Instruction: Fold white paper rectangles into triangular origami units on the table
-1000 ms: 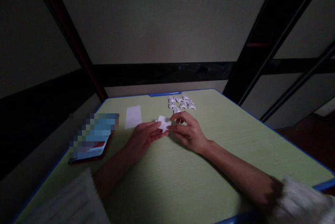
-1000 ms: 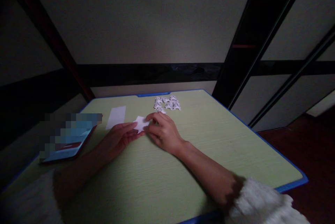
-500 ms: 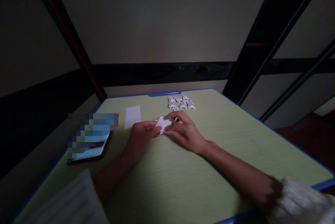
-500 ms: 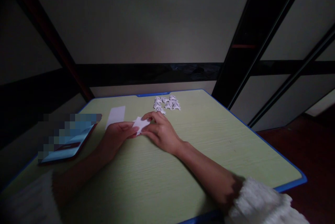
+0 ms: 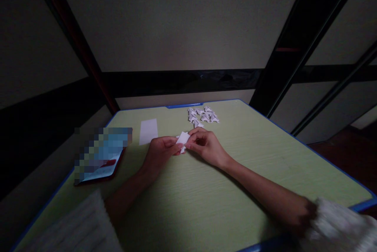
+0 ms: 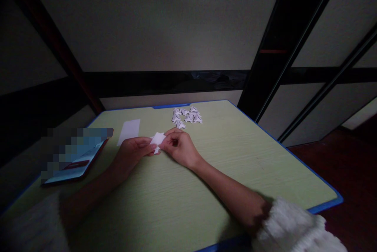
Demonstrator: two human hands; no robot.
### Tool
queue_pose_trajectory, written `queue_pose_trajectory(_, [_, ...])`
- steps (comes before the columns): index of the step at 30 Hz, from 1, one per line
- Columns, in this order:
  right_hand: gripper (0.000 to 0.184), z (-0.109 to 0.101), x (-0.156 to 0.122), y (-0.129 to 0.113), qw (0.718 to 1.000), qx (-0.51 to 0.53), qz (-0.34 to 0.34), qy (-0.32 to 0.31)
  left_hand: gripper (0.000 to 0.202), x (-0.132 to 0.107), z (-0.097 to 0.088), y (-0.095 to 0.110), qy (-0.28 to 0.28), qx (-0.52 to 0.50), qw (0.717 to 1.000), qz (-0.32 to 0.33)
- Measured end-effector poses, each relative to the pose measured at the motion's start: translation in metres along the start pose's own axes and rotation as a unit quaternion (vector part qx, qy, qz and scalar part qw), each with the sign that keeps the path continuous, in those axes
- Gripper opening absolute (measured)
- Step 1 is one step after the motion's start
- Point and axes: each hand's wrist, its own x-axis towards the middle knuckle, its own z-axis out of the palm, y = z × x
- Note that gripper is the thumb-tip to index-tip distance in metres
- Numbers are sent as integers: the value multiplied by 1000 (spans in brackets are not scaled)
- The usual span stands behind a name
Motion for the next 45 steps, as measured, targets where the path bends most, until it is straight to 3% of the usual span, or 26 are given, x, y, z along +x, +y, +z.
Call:
queue_pose_trajectory(9, [10, 3, 1, -1, 999, 16, 32, 14, 11, -1, 1, 0, -14, -3, 1000, -21])
queue_pose_trajectory(12, [8, 2, 3, 1, 994, 97, 52, 1, 11, 0, 1, -2, 2, -11, 1000, -23])
queue_pose_trajectory(17, [8, -5, 7, 3, 966, 237, 94, 38, 16, -3, 0, 1, 25, -30, 999, -27])
queue_pose_trajectory(21, [16, -9, 6, -1, 972, 188, 118, -81, 16, -3, -1, 0, 9, -47, 999, -14])
queue_pose_trajectory(24, [18, -8, 4, -4, 973, 151, 117, -129, 16, -2, -1, -3, -8, -31, 999, -6])
queue_pose_trajectory(36, [22, -9, 4, -3, 967, 135, 120, -179, 18, 1, -3, -5, -39, -39, 998, 3])
queue_pose_trajectory(45, [14, -4, -3, -5, 984, 60, 107, -127, 17, 0, -2, -6, -42, -47, 998, -4])
